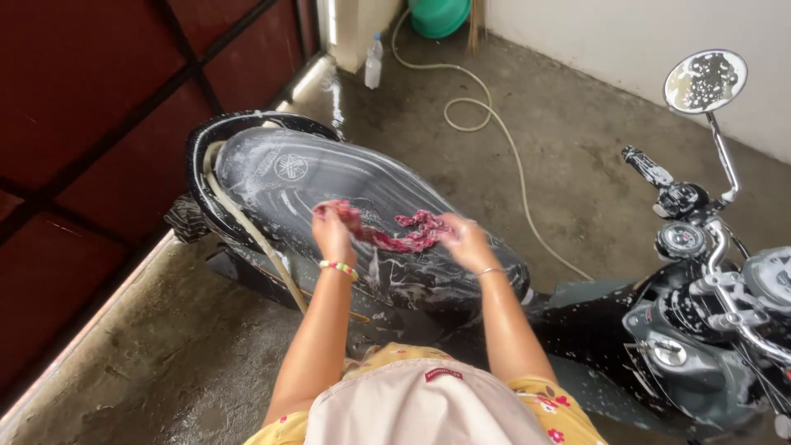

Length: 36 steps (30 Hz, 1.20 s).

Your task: Washing and scrubbing a motorcycle with soapy water and a cloth.

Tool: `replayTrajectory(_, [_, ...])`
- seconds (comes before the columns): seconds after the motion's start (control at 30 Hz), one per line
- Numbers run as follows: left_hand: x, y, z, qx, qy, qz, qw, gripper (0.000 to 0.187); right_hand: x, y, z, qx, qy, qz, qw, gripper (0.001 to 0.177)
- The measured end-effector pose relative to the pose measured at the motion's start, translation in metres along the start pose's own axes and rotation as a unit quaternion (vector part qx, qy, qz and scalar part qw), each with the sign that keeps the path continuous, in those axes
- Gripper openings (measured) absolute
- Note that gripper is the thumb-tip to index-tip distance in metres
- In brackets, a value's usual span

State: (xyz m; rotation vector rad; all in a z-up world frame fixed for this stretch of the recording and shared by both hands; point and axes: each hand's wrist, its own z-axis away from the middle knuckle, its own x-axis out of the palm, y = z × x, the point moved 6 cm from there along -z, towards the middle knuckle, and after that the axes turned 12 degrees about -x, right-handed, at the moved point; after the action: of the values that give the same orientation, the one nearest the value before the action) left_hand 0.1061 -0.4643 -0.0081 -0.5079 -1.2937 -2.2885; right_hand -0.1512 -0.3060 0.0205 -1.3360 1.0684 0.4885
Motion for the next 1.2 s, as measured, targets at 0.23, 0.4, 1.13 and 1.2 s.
replayTrajectory(0.23, [0.052, -0.011, 0.046, -0.049, -0.243, -0.053, 0.967, 0.017, -0.02, -0.114, -0.005, -0.147, -0.07, -0.433, 0.887, 0.059])
replayTrajectory(0.4, [0.088, 0.028, 0.109, -0.043, -0.342, -0.062, 0.937, 0.018, -0.049, -0.133, 0.006, -0.179, -0.172, -0.522, 0.816, 0.054])
replayTrajectory(1.13, [0.132, -0.001, 0.128, 0.201, -0.382, -0.492, 0.756, 0.018, -0.108, -0.074, 0.004, -0.092, 0.115, -0.486, 0.861, 0.049])
replayTrajectory(1.2, [0.142, 0.011, 0.144, 0.21, -0.365, -0.451, 0.787, 0.018, -0.108, -0.096, 0.012, -0.129, 0.069, -0.421, 0.895, 0.077])
